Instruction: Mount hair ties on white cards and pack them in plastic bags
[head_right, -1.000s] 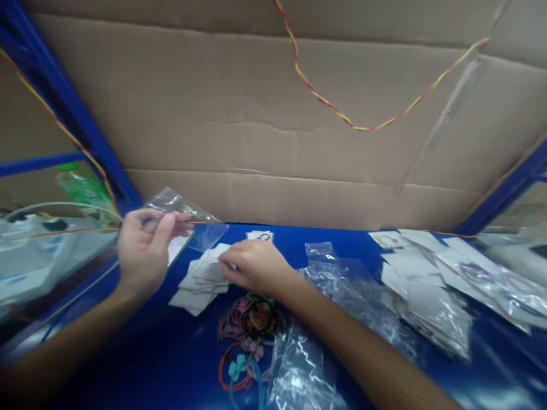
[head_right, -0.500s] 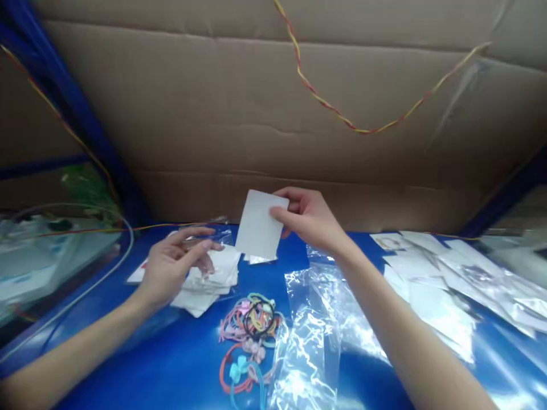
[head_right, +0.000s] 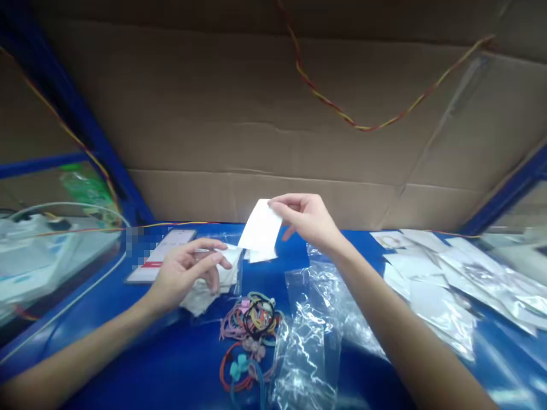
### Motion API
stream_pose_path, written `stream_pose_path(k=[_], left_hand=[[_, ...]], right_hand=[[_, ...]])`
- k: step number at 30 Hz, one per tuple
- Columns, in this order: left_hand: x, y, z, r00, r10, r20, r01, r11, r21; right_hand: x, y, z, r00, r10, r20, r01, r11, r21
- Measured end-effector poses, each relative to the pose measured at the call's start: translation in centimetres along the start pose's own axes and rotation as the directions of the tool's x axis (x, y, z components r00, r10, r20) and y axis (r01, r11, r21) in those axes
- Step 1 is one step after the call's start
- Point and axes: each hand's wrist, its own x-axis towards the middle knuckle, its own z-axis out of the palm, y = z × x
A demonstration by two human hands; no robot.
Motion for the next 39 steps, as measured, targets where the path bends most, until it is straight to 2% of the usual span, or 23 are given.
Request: stream_pose_path(k=[3,8,11,13,15,17,19,21,25,29,33,36,39], left_hand=[[-0.1,0.1,0.3,1.000,-0.012,0.014,0.012,1.000,0.000],[-0.1,0.3,0.4,1.000,-0.016,0.017,0.016,1.000,-0.008],[-0.3,0.4,0.5,0.999,-0.033,-0.006,0.033,0.999,-0.018],[-0.3,0.4,0.6,0.999,-0.038,-0.009,0.038,0.999,-0.024],[-0.4,0.4,0.6,0.999,-0.032,-0.012,0.032,0.999,-0.030],[-0.4,0.3,0.5,1.000,-0.027,-0.016,0.027,0.999,-0.026],[-0.3,0.1,0.3,1.000,-0.018,-0.010,0.017,1.000,-0.023],[-0.2,0.0,0.2,0.999,-0.006,-0.038,0.005,0.999,-0.040],[0.0,-0.2,0.0,0.992,-0.035,-0.122,0.028,0.998,-0.060],[-0.1,-0.2,0.1,0.995,-0.083,-0.053,0.080,0.994,-0.071],[-0.6,0.0,0.5,0.992,-0.125,0.002,0.125,0.989,-0.073],[-0.9,0.2,0.7,0.990,-0.138,0.027,0.139,0.990,-0.021],[-1.1,0.2,0.8,0.993,-0.114,0.036,0.114,0.993,0.018]], right_hand=[[0.0,-0.1,0.1,1.000,0.029,0.003,-0.029,0.996,0.082],[-0.3,-0.4,0.9,0.998,-0.057,0.026,0.058,0.998,-0.026],[-0.9,-0.4,2.0,0.989,-0.087,0.120,0.091,0.996,-0.026],[-1.6,-0.2,2.8,0.968,-0.136,0.212,0.157,0.984,-0.085],[-2.4,-0.1,3.6,0.939,-0.174,0.297,0.253,0.934,-0.253],[-3.2,-0.2,4.2,0.898,-0.170,0.406,0.351,0.834,-0.426],[-3.7,-0.3,4.6,0.857,-0.158,0.490,0.427,0.749,-0.506],[-4.0,-0.3,4.7,0.836,-0.159,0.526,0.467,0.710,-0.527],[-3.7,-0.3,4.4,0.848,-0.157,0.507,0.442,0.738,-0.511],[-3.0,-0.3,4.2,0.903,-0.145,0.404,0.338,0.821,-0.461],[-2.7,0.0,4.5,0.921,-0.239,0.307,0.350,0.855,-0.382],[-2.6,0.1,4.6,0.927,-0.305,0.218,0.368,0.850,-0.378],[-3.0,0.0,4.9,0.897,-0.397,0.193,0.440,0.771,-0.460]])
